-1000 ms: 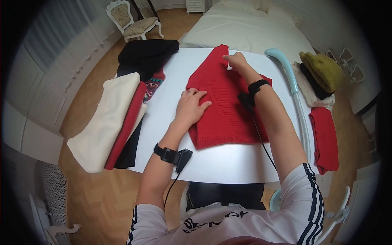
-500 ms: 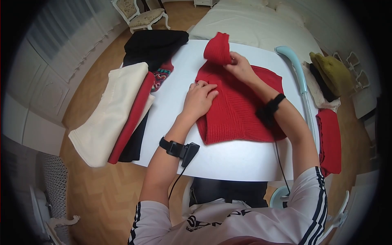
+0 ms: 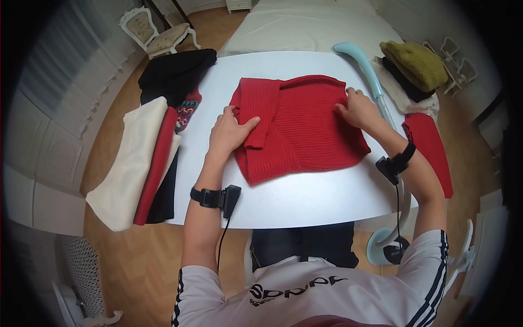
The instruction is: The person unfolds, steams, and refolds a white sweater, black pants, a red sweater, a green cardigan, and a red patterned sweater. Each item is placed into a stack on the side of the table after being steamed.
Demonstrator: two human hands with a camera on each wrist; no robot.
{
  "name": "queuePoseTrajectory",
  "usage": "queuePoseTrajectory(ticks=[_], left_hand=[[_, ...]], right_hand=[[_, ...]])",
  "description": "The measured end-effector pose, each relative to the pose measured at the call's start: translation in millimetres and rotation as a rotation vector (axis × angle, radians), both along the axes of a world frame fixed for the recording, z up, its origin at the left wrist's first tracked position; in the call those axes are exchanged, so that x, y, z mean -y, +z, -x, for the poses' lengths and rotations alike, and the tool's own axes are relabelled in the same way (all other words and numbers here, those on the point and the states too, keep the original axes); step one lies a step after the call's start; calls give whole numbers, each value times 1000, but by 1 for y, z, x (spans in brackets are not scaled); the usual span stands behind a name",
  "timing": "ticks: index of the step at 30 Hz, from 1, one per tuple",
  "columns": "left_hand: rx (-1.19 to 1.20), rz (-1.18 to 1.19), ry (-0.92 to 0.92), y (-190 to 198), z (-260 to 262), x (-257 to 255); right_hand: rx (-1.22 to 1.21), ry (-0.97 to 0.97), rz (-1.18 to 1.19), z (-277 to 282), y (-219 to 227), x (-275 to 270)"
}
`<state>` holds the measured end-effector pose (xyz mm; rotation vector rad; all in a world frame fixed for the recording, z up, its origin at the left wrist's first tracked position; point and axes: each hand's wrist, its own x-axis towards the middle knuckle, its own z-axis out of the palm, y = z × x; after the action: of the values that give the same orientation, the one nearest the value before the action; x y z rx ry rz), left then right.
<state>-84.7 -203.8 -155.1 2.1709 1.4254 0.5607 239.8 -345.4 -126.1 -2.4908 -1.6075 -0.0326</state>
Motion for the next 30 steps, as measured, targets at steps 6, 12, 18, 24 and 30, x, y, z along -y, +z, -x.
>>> queuePoseTrajectory(ticks=[6,12,18,24,30], left_hand=[[-279,24,12,49,15,53],[-451,-338,-572,28,32,113],[-379,-375,-639,31,48,101],[-131,-53,-692,118,57,104],[190,-248,-434,118,-6,44]], right_hand=[[-546,-217,184,1,11,67],[-767,-247,93,6,-14,106],[-1095,-192,166,10,9,132],[-1642,-55,16,12,60,178],[-2015,-239,-569,16,41,162]])
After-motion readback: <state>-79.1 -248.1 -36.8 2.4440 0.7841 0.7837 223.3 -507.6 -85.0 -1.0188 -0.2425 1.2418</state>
